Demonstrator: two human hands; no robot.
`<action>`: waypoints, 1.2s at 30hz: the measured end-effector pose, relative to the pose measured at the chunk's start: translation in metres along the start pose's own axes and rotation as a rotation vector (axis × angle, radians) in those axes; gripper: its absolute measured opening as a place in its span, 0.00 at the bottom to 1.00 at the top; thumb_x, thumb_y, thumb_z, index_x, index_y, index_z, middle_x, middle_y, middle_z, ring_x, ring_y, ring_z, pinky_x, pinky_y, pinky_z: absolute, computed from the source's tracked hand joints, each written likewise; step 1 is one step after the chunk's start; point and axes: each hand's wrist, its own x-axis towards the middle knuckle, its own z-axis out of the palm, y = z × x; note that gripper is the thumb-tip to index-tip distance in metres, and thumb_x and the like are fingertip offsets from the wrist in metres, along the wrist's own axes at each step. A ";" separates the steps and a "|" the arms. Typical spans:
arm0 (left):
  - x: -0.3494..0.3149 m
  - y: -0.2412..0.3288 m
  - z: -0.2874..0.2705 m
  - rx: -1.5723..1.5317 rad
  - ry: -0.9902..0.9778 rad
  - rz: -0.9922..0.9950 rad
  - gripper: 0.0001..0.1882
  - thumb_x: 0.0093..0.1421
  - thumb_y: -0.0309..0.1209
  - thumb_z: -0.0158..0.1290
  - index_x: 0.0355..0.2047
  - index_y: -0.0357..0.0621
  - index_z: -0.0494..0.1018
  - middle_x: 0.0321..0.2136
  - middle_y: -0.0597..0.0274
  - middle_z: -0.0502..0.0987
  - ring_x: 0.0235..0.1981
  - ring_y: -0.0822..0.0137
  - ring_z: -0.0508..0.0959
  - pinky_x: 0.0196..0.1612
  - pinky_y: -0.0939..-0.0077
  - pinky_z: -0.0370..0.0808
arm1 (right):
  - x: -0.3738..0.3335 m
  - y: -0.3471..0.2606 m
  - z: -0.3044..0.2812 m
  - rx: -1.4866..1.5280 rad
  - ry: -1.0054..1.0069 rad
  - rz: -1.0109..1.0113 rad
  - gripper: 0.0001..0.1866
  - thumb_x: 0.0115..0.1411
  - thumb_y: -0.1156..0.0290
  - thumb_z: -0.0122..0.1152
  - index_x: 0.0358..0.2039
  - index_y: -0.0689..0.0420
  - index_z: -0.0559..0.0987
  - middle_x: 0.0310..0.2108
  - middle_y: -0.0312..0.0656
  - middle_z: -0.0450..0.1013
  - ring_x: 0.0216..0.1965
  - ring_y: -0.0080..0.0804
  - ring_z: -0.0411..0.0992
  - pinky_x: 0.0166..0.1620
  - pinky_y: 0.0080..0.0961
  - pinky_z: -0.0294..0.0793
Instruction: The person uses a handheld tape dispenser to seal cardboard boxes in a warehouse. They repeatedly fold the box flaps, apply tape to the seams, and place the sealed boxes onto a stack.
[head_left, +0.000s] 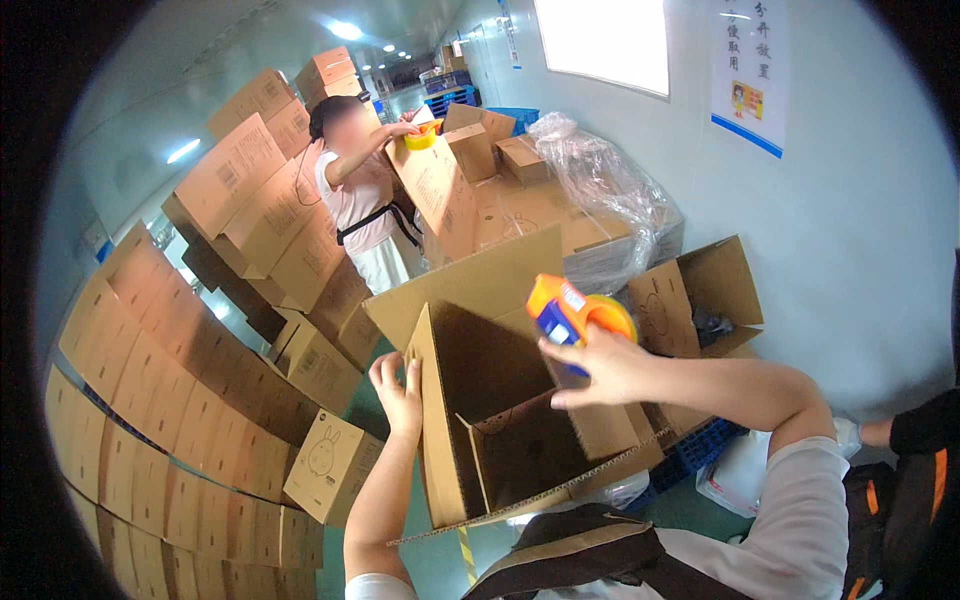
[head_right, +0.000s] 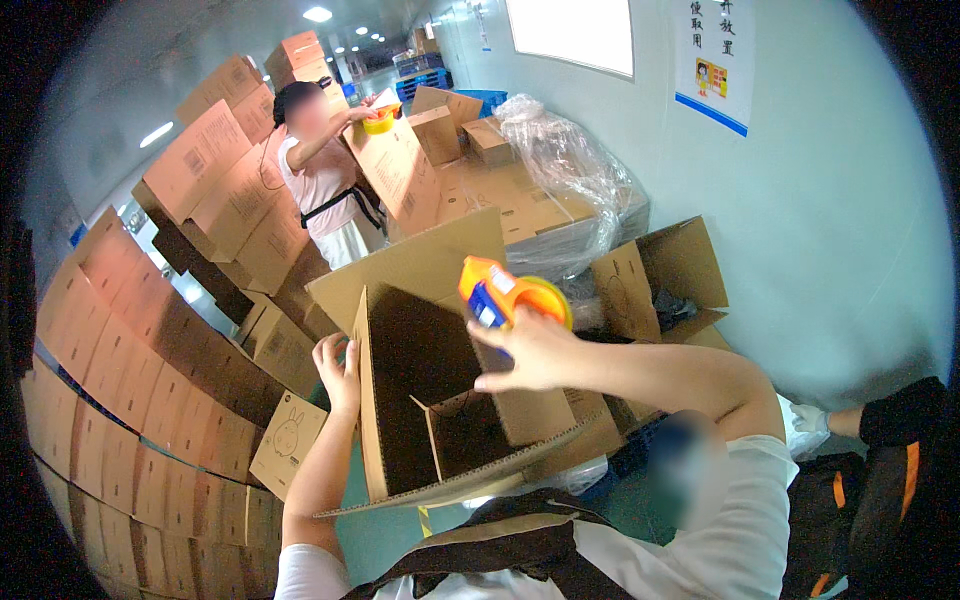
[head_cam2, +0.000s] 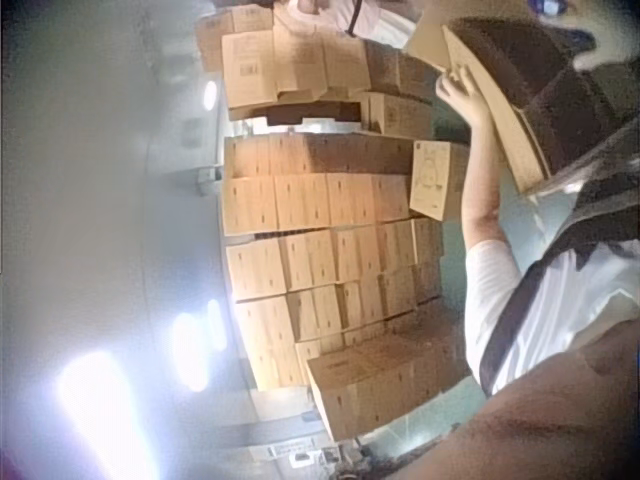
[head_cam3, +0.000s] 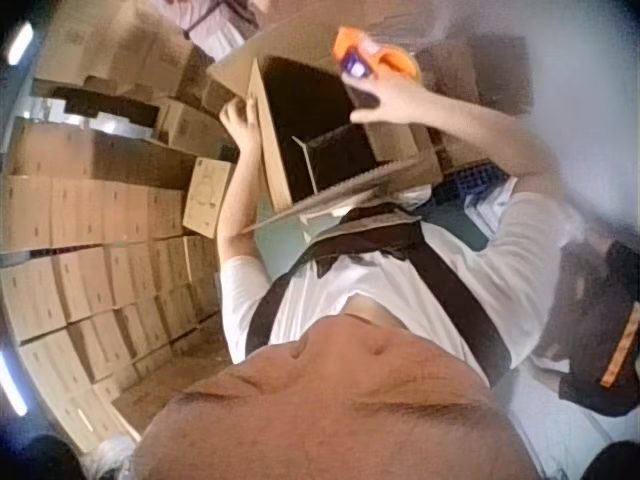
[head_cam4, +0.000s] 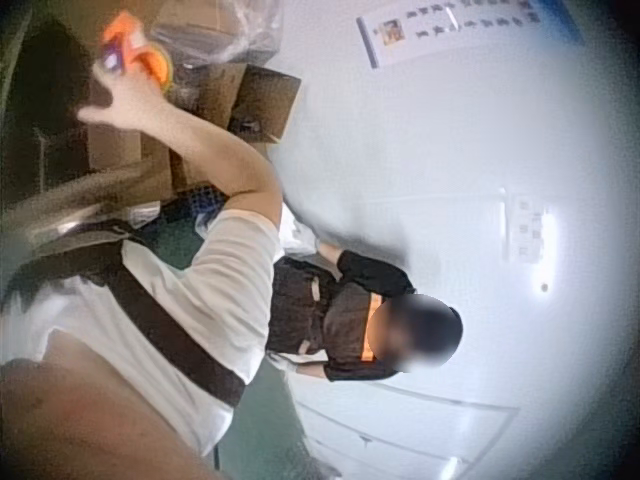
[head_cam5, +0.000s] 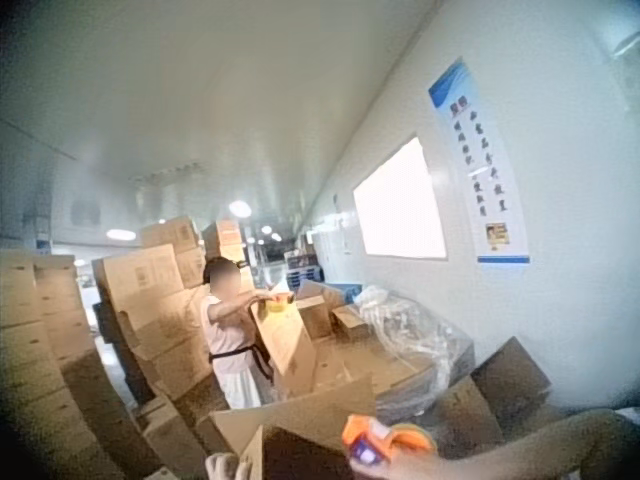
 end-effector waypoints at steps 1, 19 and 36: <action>0.009 -0.006 -0.013 0.131 -0.272 0.180 0.25 0.54 0.38 0.55 0.50 0.44 0.64 0.53 0.49 0.60 0.52 0.49 0.62 0.52 0.60 0.62 | 0.001 -0.002 0.012 -0.051 0.035 -0.109 0.41 0.46 0.37 0.55 0.58 0.43 0.61 0.45 0.64 0.58 0.48 0.57 0.62 0.49 0.45 0.64; -0.030 -0.025 -0.018 0.680 -0.455 0.147 0.32 0.50 0.54 0.53 0.53 0.57 0.66 0.60 0.44 0.50 0.56 0.39 0.56 0.56 0.54 0.60 | 0.014 -0.012 0.026 0.394 -0.612 -0.184 0.29 0.52 0.37 0.48 0.38 0.48 0.80 0.43 0.54 0.69 0.42 0.43 0.68 0.44 0.34 0.67; -0.074 -0.035 -0.051 -0.441 -0.426 -0.605 0.52 0.47 0.52 0.52 0.60 0.32 0.38 0.59 0.45 0.51 0.60 0.58 0.54 0.59 0.64 0.55 | 0.020 0.040 0.074 0.027 0.117 -0.301 0.26 0.47 0.54 0.64 0.47 0.47 0.73 0.44 0.50 0.66 0.42 0.50 0.67 0.45 0.36 0.67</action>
